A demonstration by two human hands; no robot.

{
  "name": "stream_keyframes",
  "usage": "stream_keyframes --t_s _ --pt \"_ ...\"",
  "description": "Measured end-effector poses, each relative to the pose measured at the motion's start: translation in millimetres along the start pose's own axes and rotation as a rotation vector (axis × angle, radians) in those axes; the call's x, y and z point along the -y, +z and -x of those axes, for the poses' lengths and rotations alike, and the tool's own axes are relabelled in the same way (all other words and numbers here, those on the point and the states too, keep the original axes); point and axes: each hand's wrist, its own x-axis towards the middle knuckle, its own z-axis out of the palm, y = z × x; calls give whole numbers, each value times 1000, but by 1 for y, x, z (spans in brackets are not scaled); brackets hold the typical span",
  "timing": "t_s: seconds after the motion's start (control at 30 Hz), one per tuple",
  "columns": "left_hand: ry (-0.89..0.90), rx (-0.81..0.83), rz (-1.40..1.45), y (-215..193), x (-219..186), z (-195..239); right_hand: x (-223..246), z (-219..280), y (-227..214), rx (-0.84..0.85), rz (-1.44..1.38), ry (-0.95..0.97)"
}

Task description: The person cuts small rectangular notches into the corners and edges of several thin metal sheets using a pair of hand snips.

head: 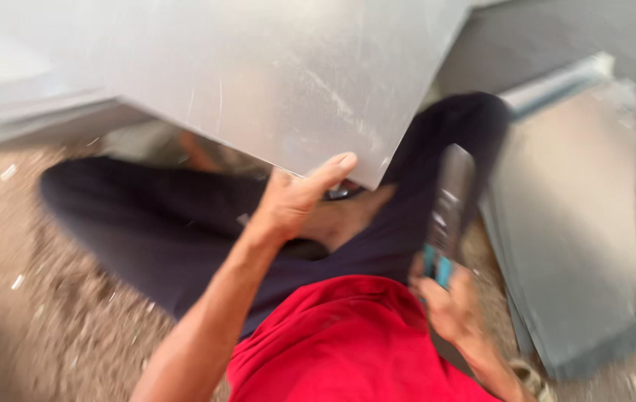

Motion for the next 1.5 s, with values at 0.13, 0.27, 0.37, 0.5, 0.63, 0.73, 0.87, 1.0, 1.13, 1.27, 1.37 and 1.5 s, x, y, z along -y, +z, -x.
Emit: stream_keyframes --t_s 0.13,0.27,0.37,0.5,0.63,0.73,0.87,1.0,1.13,1.27,1.37,1.5 --pt "28 -47 -138 94 23 -22 33 5 -5 127 -348 79" --pt "63 -25 79 141 44 -36 50 10 -4 54 -482 137" --pt "-8 -20 48 142 44 -37 55 3 -3 17 -463 77" --pt "-61 9 18 141 40 -35 63 -3 -11 -18 -418 118" --pt "-133 3 31 138 46 -37 63 -9 -16 -54 -407 126" --pt "-98 18 139 139 55 -38 51 -11 -19 -72 -172 157" --pt "-56 6 80 138 54 -35 25 -17 -2 -184 -164 30" --pt "-25 -48 138 98 27 -24 31 -21 -53 -251 688 -5" --pt "91 -354 466 112 16 5 37 -12 -71 -247 658 -287" --pt "35 -463 449 145 2 2 21 -1 -38 -158 289 -165" --pt "-48 -384 645 138 4 -3 16 5 -18 -186 83 -194" --pt "328 -193 294 115 19 2 25 9 -10 -272 153 -293"
